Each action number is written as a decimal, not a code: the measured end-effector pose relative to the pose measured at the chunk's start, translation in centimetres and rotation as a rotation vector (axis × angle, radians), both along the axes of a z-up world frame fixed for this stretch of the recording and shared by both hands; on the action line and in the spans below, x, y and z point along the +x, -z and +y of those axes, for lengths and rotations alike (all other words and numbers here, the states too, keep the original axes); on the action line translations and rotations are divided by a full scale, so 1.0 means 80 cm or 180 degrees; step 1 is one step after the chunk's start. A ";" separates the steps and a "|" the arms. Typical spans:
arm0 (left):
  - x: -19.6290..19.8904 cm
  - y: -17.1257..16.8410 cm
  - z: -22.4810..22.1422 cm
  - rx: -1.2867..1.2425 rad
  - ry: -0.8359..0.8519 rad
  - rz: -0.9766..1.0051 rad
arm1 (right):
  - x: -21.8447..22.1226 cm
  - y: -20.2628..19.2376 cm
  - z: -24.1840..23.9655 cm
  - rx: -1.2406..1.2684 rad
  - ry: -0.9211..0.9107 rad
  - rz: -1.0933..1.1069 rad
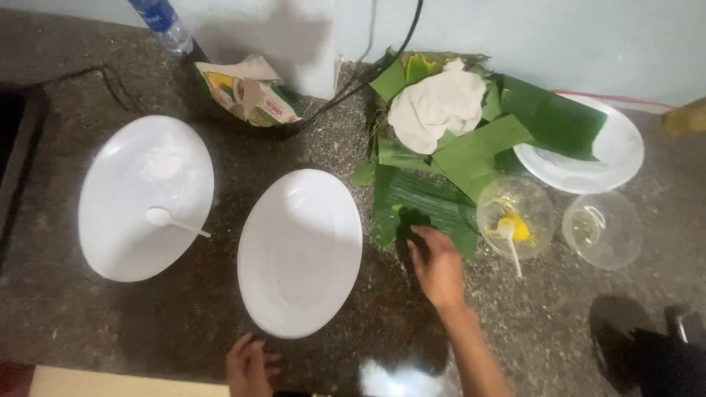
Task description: Wiping banana leaves clean with a cloth on a plate in preparation for food use.
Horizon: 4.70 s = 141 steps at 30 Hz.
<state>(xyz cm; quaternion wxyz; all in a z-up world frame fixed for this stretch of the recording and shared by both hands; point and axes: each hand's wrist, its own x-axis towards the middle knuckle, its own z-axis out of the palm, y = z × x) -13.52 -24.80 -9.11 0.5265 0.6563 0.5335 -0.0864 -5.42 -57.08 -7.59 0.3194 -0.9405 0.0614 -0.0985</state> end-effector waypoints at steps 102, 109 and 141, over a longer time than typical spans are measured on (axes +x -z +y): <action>0.261 -0.035 0.013 -0.0240 0.3150 -0.1368 | 0.055 -0.017 0.193 0.1605 0.0035 -0.0075; 0.526 0.003 0.156 0.0696 0.2310 -0.1708 | 0.022 0.016 0.148 0.2400 0.1411 0.0693; 0.152 0.000 0.053 0.1849 0.3187 -0.1216 | 0.044 0.036 0.007 -0.1151 0.0232 0.0249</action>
